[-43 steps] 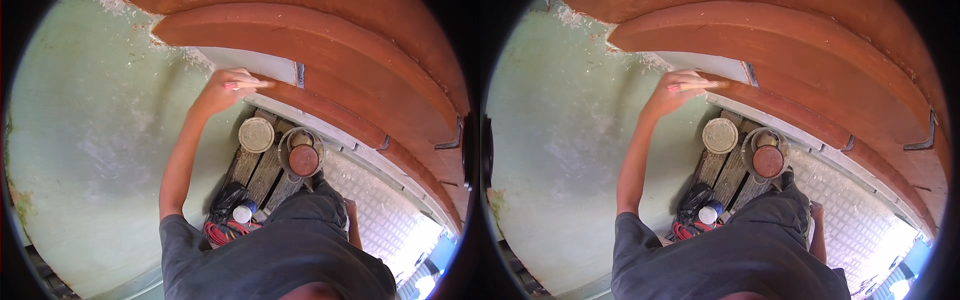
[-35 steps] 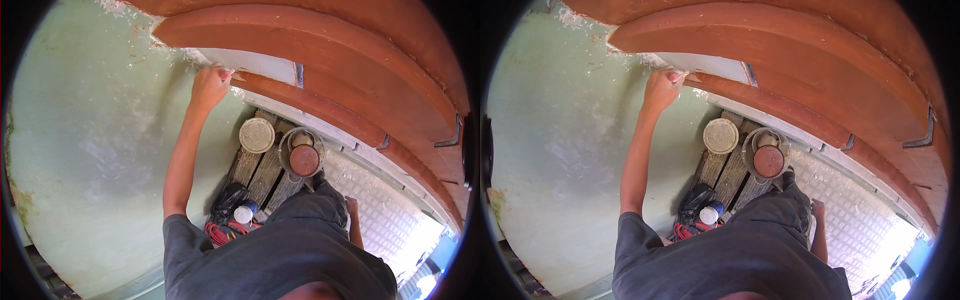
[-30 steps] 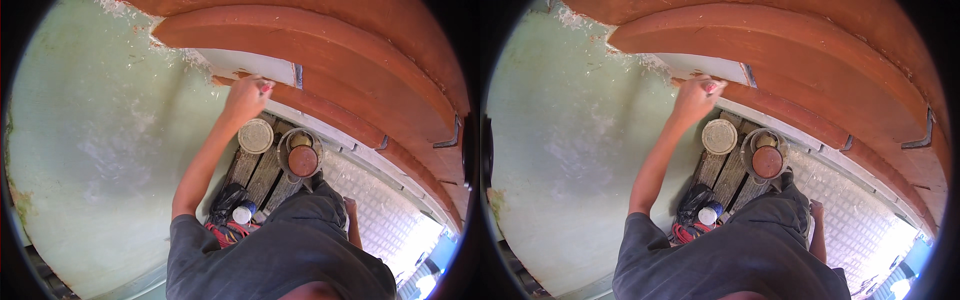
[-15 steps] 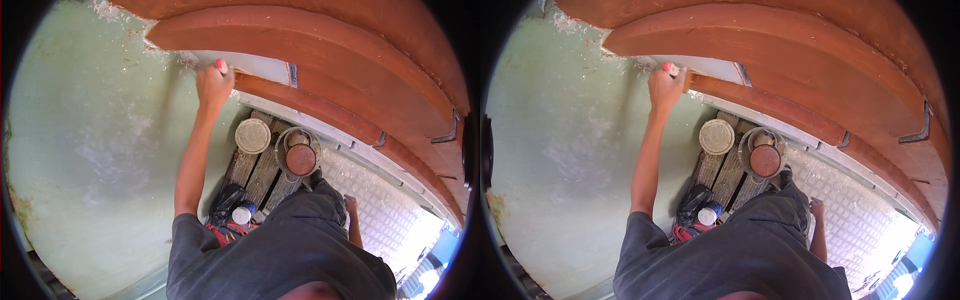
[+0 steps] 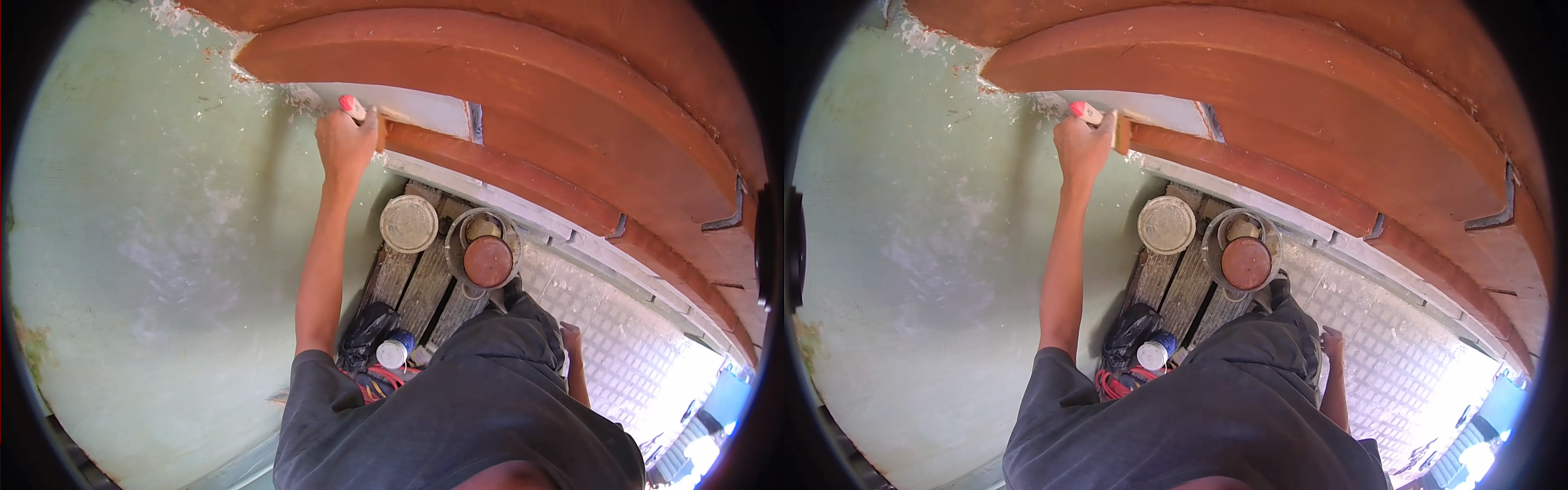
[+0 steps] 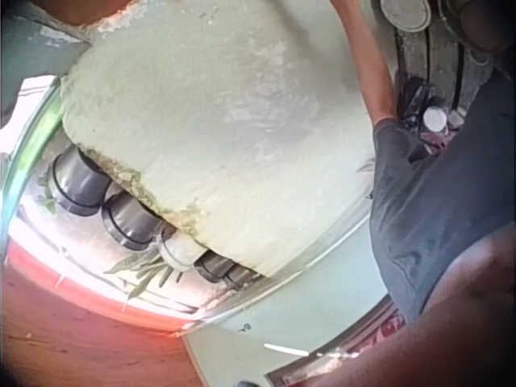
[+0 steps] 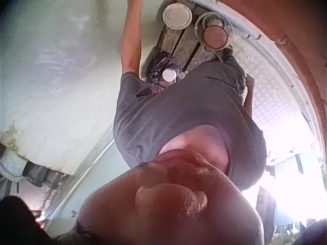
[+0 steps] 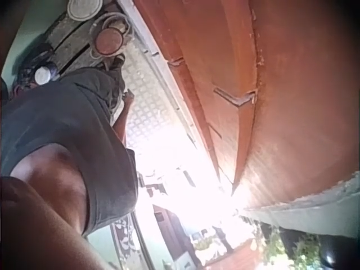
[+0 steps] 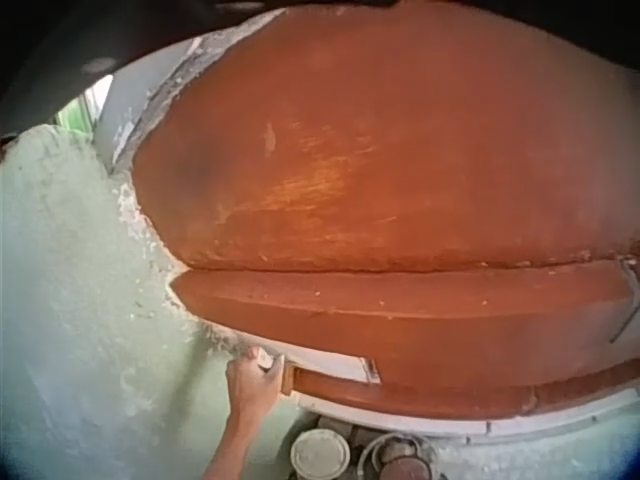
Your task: The person is painting a house wall and beam using a brush and orange paint.
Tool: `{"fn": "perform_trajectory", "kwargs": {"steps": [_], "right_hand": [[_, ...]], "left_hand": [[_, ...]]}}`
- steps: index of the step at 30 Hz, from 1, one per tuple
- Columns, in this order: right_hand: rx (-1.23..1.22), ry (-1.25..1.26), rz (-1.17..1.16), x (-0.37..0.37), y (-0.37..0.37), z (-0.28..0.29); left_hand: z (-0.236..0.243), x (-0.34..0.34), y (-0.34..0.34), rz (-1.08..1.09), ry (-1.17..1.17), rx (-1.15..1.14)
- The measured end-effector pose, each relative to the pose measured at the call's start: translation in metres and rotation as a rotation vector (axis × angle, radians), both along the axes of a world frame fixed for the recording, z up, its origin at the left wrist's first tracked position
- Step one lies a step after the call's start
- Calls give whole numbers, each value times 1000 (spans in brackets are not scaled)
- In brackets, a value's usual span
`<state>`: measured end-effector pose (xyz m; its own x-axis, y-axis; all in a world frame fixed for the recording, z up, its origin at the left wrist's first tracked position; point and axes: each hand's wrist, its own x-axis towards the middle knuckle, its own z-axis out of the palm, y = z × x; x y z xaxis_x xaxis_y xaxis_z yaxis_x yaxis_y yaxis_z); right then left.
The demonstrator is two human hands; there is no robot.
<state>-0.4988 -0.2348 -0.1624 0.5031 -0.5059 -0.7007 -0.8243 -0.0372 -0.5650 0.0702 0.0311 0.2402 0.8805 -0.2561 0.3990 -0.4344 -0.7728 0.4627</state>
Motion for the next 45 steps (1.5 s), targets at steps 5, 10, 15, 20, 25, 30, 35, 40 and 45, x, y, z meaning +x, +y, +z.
{"fn": "perform_trajectory", "kwargs": {"steps": [5, 10, 15, 20, 25, 30, 35, 40, 45], "right_hand": [[-61, 8, 28, -6, 4, -4], [-76, 17, 56, -7, 2, -10], [-151, 10, 121, -24, -2, -29], [-65, 92, 172, -3, -6, -12], [-141, 24, 208, -7, -26, -14], [-141, 3, 253, 11, -28, 5], [-107, 47, 250, 6, -32, 4], [-16, 1, 207, -1, -42, -13], [-38, -49, 212, -8, -43, -11]], "left_hand": [[-32, -27, -20, -180, 285, -535], [-55, 9, 30, 24, 135, -634], [-81, -7, 39, 232, 38, -1064], [-90, -54, 4, 251, 331, -1411], [-94, -83, -15, 246, 562, -1537], [-103, -110, -3, 191, 573, -1608], [-109, -102, -12, -8, 672, -1504], [-106, -87, -7, -112, 779, -1468], [-96, -83, -7, -288, 956, -1338]]}}
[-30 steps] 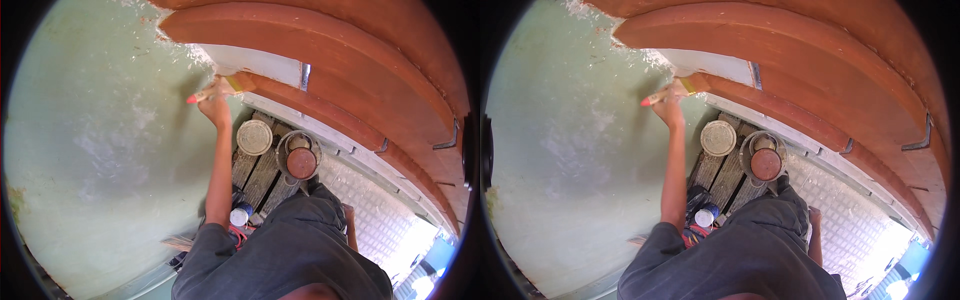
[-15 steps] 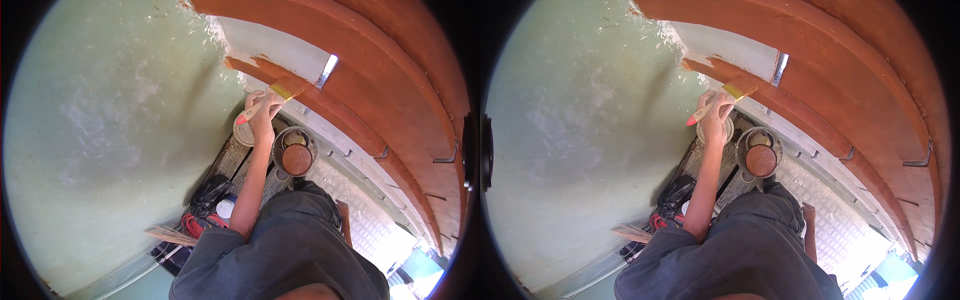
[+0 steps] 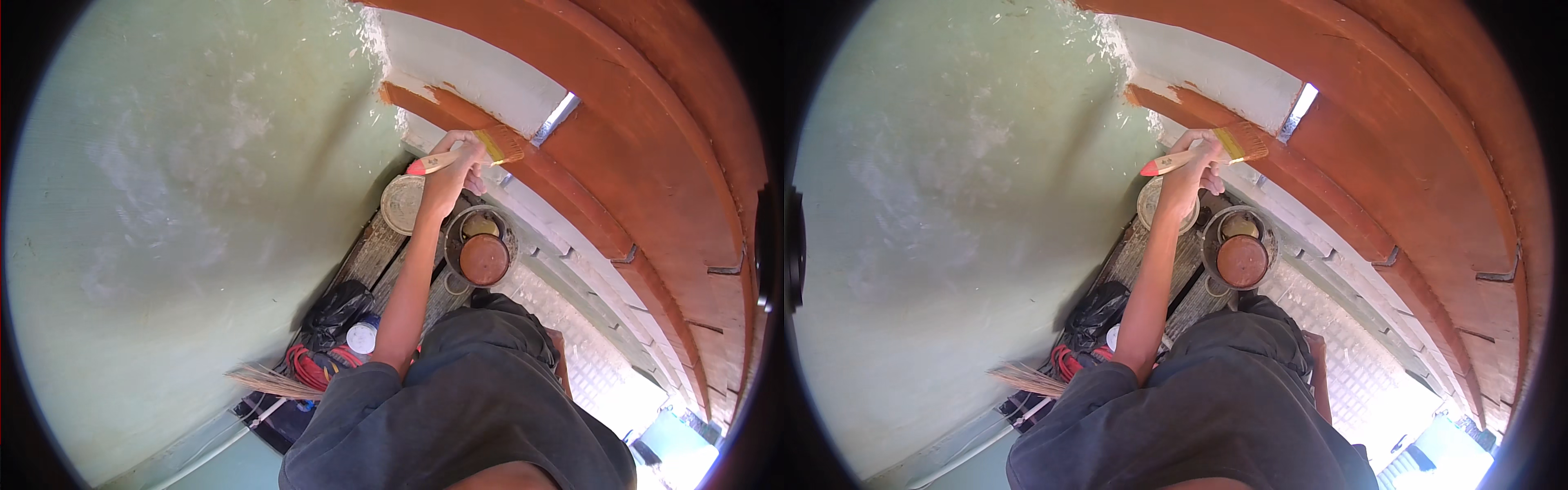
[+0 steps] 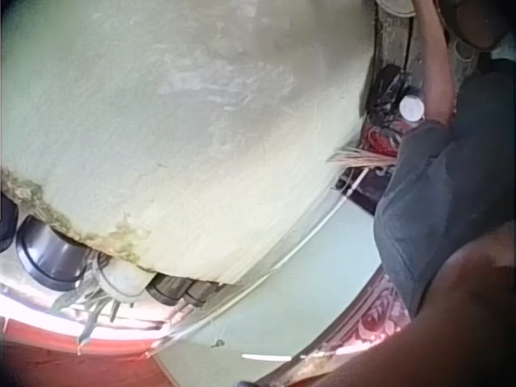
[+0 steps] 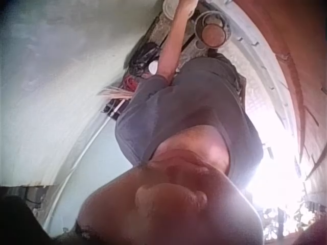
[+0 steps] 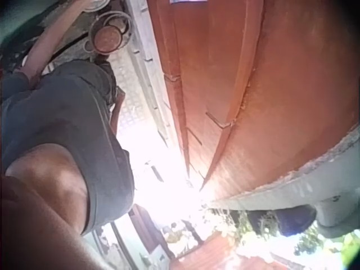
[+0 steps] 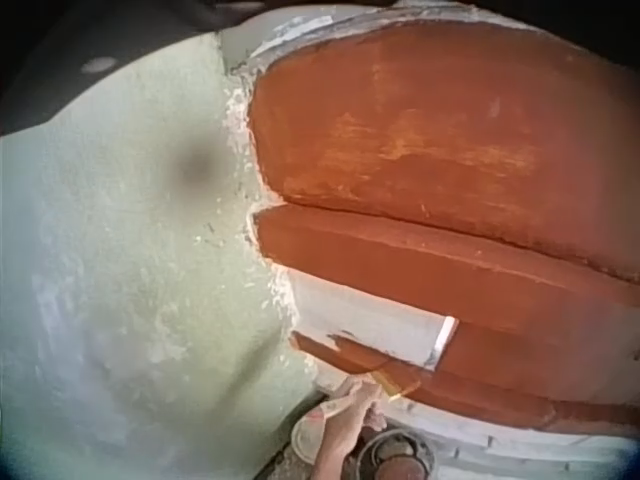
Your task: The person is painting a house wall and beam using a brush and orange paint.
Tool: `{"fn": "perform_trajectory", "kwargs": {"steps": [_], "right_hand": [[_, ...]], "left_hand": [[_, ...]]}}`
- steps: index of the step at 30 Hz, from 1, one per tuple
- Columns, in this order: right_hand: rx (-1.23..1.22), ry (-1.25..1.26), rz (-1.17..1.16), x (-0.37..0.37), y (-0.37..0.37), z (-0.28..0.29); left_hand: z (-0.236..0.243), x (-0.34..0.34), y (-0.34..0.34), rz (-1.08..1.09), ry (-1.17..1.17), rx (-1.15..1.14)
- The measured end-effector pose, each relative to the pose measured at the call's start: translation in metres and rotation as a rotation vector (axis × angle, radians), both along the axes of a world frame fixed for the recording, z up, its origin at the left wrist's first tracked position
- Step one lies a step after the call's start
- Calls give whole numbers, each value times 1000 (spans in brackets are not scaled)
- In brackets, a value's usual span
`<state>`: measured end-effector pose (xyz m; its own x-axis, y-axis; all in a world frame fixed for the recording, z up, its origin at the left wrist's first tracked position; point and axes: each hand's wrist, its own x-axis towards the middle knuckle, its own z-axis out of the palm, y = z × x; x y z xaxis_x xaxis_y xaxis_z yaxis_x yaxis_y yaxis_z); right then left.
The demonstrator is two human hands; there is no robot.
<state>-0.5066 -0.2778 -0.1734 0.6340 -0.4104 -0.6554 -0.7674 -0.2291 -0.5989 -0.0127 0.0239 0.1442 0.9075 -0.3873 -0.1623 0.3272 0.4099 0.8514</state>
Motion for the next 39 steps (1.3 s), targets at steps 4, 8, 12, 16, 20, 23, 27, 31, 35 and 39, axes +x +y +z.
{"fn": "perform_trajectory", "kwargs": {"steps": [4, 8, 12, 16, 20, 23, 27, 31, 35, 39], "right_hand": [[2, 143, 46, 49, 30, 52], [-31, 71, -6, 26, 16, 30], [-28, -23, 9, 9, 10, 21], [-87, 91, 8, 36, 35, 57], [-72, 143, 3, 13, 22, 37], [-97, 142, 95, 22, 26, 36], [-48, -80, -43, -30, -5, -17], [-65, -23, -22, -9, 14, 2], [-58, 194, 24, 22, 27, 46], [-75, 166, 6, 13, 21, 38]], "left_hand": [[-22, 11, 17, 53, -106, -7], [-17, 35, 3, 278, -232, 55], [-4, 42, 8, 632, -270, 94], [1, 3, 27, 142, -155, 128], [-15, 24, -11, 369, -209, -47], [-1, 44, 7, 592, -313, 95], [-4, 53, -4, 554, -275, 15], [-26, 43, 24, 432, -384, 101], [-9, 83, 51, 668, -377, 135], [-1, 74, 37, 687, -411, 98]]}}
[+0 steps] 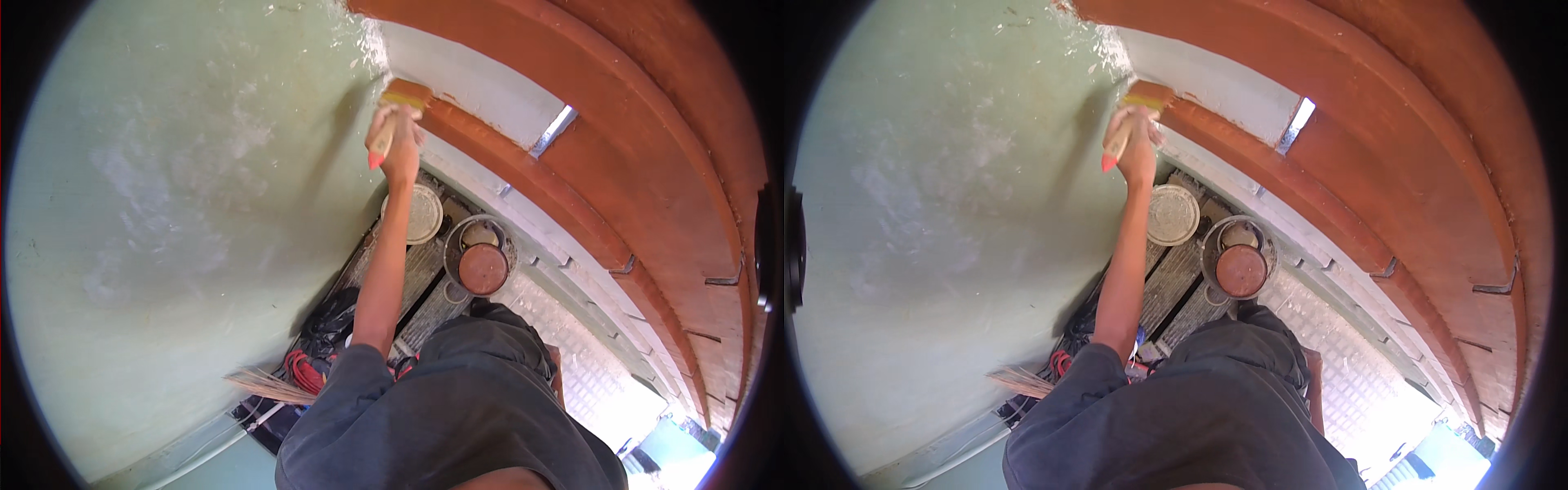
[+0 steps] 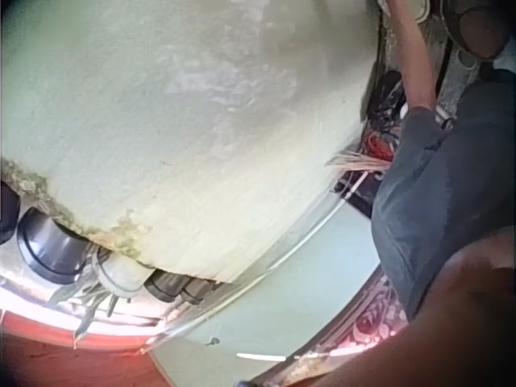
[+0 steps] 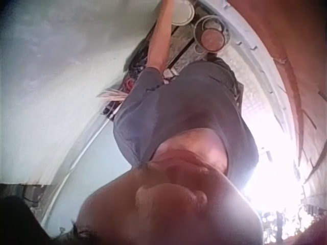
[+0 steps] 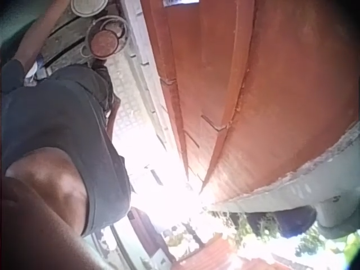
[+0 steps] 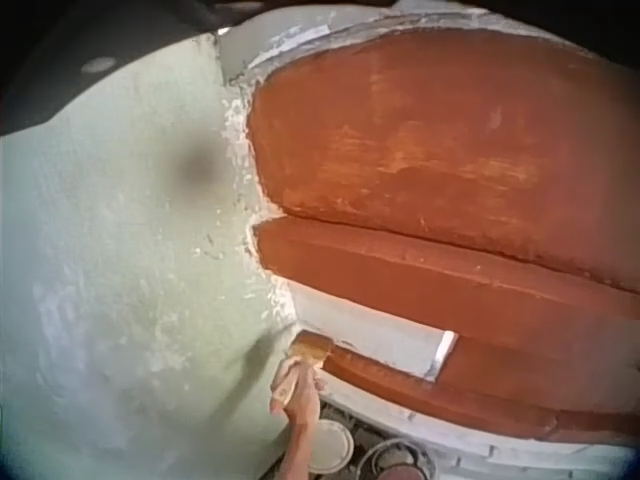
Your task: The person is painting a house wall and beam using a brush and orange paint.
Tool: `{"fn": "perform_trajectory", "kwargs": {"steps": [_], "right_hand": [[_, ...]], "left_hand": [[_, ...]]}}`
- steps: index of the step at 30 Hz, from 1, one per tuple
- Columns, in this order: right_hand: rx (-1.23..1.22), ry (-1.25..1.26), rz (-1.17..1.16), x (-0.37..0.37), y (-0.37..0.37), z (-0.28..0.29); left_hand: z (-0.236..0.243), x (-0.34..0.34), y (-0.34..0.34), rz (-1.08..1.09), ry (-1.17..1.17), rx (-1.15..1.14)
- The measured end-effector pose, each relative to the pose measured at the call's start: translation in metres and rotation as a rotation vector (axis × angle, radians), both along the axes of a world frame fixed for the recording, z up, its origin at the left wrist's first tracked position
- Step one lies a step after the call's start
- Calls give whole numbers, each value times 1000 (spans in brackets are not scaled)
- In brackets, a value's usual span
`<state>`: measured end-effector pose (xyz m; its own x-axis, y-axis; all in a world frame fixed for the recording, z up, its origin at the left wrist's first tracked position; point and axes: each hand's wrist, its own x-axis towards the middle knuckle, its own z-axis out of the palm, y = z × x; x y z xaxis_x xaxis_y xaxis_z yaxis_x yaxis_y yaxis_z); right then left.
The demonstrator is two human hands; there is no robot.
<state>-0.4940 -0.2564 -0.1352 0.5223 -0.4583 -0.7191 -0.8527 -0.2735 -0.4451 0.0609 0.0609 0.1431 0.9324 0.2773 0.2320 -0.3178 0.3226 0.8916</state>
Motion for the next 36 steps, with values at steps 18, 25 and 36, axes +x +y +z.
{"fn": "perform_trajectory", "kwargs": {"steps": [18, 25, 36], "right_hand": [[49, -200, -7, -12, -11, -37], [140, -203, -80, -23, 2, -26], [-21, -274, -86, -59, -12, -73]], "left_hand": [[4, 14, 18, 160, -11, 268], [18, -8, 23, -321, 148, 198], [57, 40, 15, -214, 60, 442]]}}
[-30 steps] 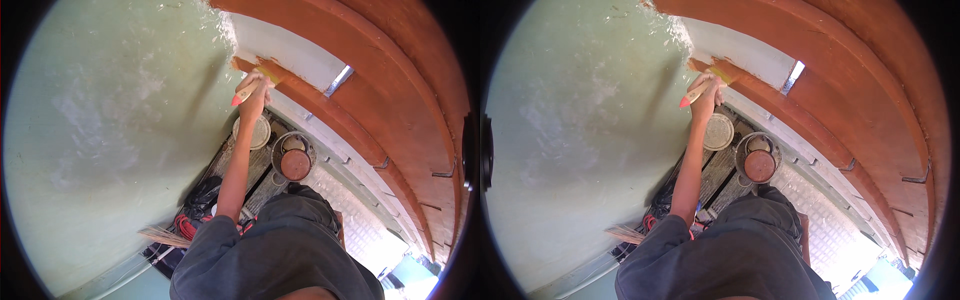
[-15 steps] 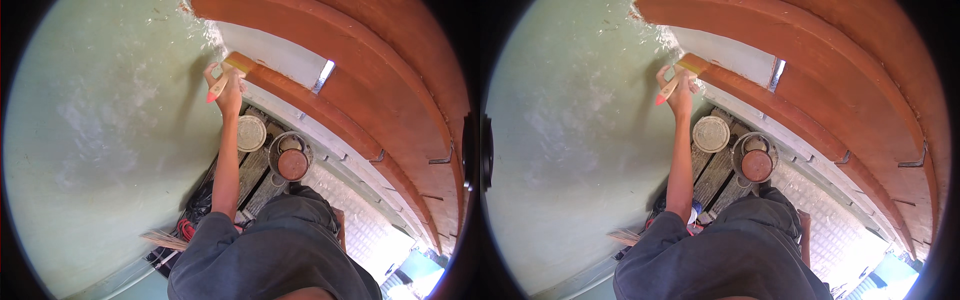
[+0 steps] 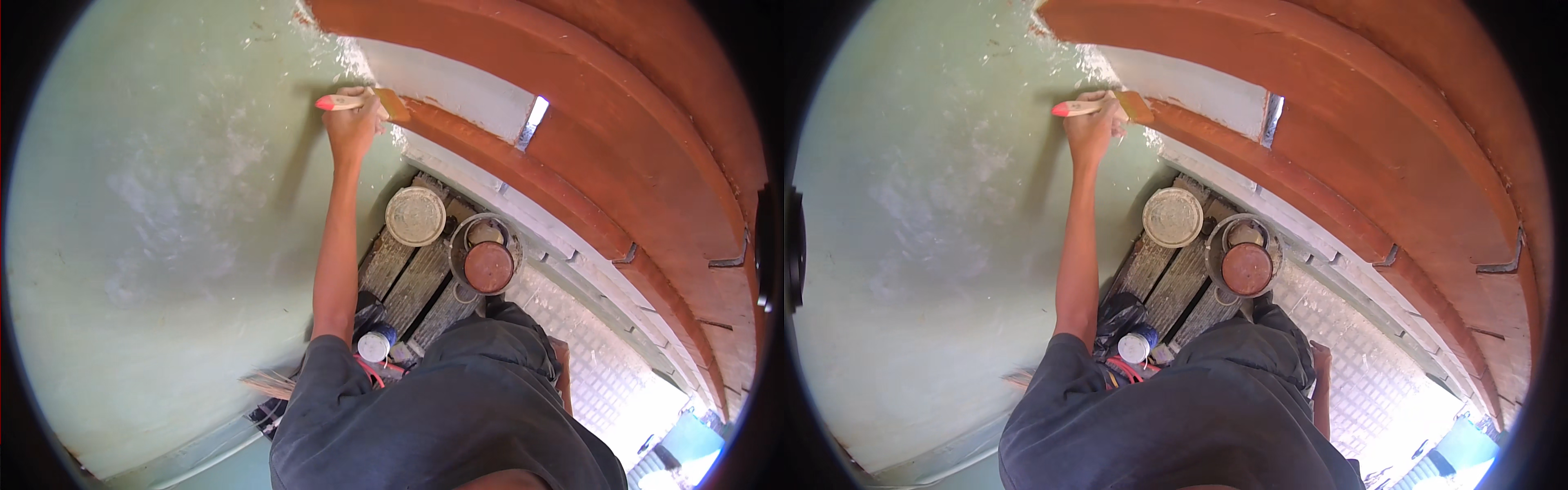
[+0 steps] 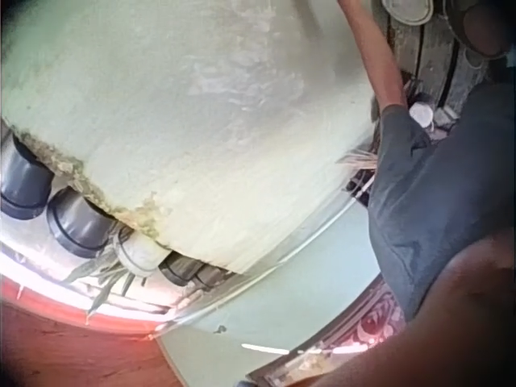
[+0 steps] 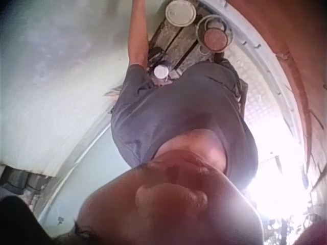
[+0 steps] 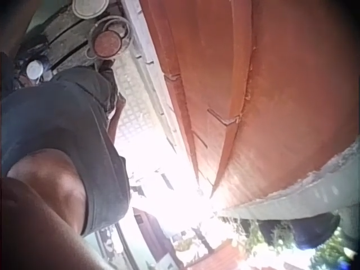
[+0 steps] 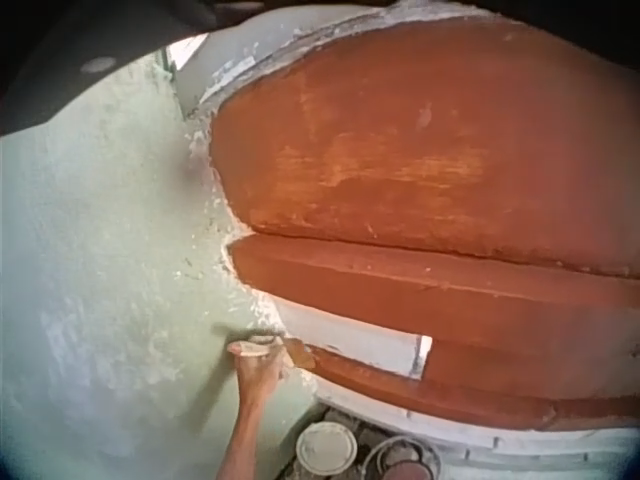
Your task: The person is painting a house wall and beam using a brush and orange paint.
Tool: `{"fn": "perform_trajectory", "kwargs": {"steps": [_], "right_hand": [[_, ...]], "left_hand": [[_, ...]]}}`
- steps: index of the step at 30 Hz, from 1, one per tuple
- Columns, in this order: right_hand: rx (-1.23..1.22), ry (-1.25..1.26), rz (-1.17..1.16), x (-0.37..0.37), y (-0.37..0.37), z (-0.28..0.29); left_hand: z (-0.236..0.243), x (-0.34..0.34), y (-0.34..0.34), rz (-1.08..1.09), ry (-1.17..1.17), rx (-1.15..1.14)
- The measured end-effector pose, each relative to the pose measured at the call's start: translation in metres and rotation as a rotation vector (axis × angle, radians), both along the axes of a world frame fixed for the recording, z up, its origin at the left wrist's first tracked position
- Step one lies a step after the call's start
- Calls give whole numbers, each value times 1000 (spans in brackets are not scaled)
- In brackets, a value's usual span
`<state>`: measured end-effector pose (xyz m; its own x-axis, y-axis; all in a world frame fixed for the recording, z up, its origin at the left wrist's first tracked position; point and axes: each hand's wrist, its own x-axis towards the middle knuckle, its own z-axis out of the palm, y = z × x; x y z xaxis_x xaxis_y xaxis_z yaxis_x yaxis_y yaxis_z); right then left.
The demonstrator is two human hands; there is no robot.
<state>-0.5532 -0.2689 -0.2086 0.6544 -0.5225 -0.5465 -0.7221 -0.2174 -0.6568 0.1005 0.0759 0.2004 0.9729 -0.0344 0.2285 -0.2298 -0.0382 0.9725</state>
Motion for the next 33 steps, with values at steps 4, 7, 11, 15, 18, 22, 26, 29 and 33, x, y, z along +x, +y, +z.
{"fn": "perform_trajectory", "kwargs": {"steps": [4, 7, 11, 15, 18, 22, 26, 29, 33], "right_hand": [[-9, 146, 29, 43, 25, 32], [138, 111, 41, 68, 34, 64], [73, 170, 29, 50, 31, 54], [5, 72, -24, 23, 26, 18], [121, 159, -11, 49, 37, 43], [77, 158, 51, 59, 40, 51], [99, 41, 14, 31, 23, 14], [28, 14, 69, 35, 23, 7], [30, 115, 49, 58, 29, 31]], "left_hand": [[0, -1, 29, -210, 162, 138], [5, 16, 36, -17, -6, 409], [37, 26, 24, 23, -264, 923], [27, 19, 7, -202, -377, 722], [33, -13, -4, -201, -346, 914], [21, -14, -10, -334, -368, 889], [21, 14, -7, -450, -74, 494], [25, 26, 1, 12, -312, 1049], [31, 16, 4, 158, -434, 1334]]}}
